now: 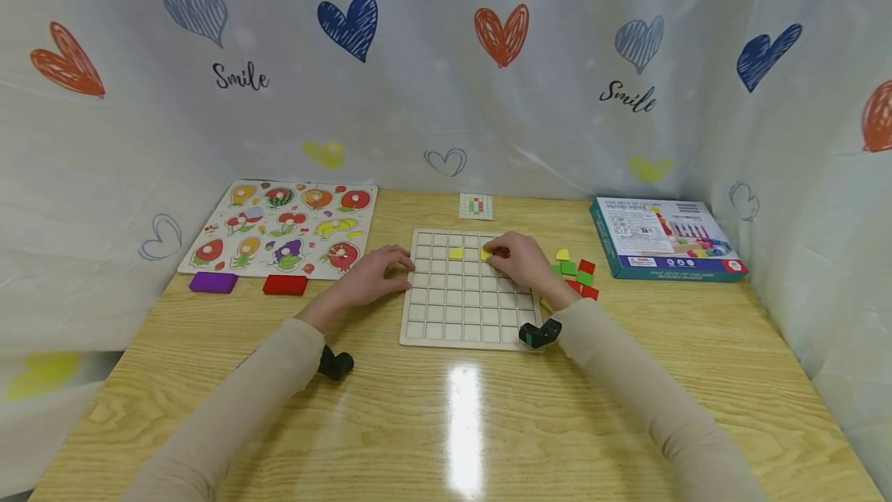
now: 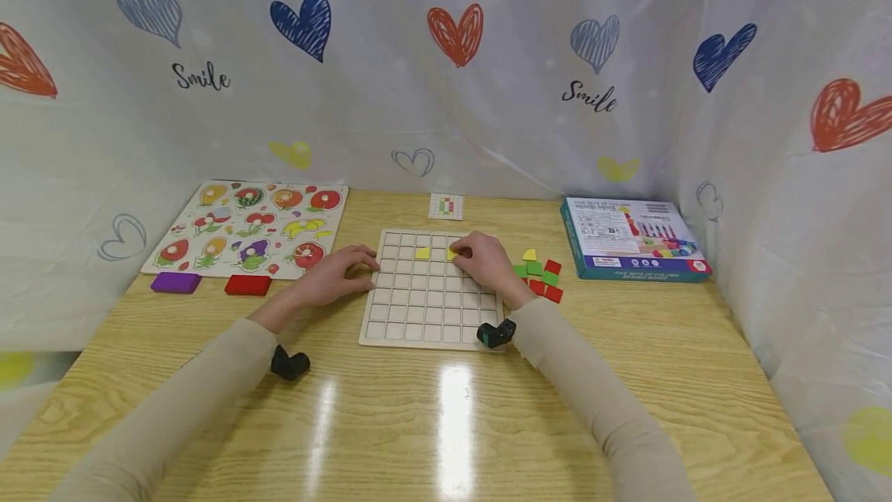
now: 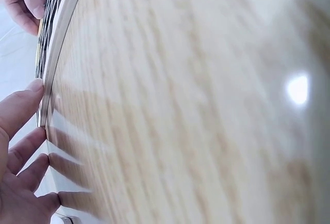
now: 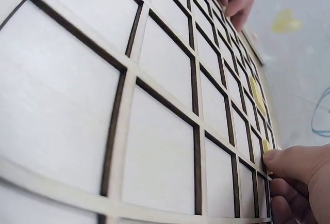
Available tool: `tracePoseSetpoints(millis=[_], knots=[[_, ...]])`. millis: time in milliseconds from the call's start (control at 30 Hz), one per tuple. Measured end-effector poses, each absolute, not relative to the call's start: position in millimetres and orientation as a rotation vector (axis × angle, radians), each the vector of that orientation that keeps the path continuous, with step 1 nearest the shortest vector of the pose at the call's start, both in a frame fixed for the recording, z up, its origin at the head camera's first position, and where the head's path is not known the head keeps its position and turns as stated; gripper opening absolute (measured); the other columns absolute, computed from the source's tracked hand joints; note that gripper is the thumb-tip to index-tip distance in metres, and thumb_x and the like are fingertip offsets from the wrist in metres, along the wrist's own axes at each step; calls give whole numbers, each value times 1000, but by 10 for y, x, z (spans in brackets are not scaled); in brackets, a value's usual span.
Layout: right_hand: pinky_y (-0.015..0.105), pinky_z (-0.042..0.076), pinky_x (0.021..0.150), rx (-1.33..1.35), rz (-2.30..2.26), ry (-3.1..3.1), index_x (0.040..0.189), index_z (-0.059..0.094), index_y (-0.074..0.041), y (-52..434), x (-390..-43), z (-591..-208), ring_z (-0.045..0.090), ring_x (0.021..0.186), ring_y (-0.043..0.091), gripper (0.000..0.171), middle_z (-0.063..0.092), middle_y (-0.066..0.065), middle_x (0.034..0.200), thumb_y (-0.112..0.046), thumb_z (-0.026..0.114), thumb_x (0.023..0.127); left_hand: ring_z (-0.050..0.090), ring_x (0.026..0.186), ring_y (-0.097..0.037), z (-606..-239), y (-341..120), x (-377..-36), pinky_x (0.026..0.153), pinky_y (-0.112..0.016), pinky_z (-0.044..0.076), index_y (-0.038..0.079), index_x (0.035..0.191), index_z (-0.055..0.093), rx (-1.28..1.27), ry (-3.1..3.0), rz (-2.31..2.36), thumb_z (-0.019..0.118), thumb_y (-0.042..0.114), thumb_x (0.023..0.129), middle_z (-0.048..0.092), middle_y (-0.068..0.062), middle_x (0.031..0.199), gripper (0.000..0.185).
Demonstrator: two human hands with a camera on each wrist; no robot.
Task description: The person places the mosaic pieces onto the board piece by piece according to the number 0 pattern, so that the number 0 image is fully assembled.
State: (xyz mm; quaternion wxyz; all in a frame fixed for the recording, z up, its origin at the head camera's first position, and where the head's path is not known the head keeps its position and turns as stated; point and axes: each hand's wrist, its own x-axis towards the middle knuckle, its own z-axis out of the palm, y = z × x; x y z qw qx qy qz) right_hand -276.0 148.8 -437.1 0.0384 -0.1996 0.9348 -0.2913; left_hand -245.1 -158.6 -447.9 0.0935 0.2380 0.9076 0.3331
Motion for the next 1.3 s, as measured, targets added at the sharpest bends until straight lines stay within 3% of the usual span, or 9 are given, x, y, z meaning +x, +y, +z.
tracePoseSetpoints(millis=[533,800,1000,1300], knots=[[40,51,84,-639,-1070,2887,123,65,0,1617,-2656,-4428,61,95,26,32,64,14,108,-14,63,95,40,134,-36,-4466,-1575,-2449,112,-51,29,9,117,65,707,2689,983,69,18,92,48,-16,142,27],[42,50,94,-414,-1348,2765,131,60,-4,1959,-2264,-4310,57,107,25,37,59,11,122,-21,60,98,39,135,-36,-4454,-1578,-2433,112,-52,29,9,117,65,700,2703,959,70,20,92,48,-16,142,28],[41,51,94,-218,-1335,2836,133,58,-7,2338,-2029,-4277,58,113,25,41,59,10,126,-28,59,99,39,135,-36,-4459,-1576,-2433,112,-52,29,10,117,65,678,2702,957,70,21,92,48,-15,143,28],[50,45,99,-48,-1208,2899,135,53,1,2875,-1753,-4393,52,118,37,45,51,22,132,-25,59,99,39,135,-36,-4467,-1584,-2428,112,-53,28,9,117,65,706,2694,987,70,21,92,48,-16,143,28]])
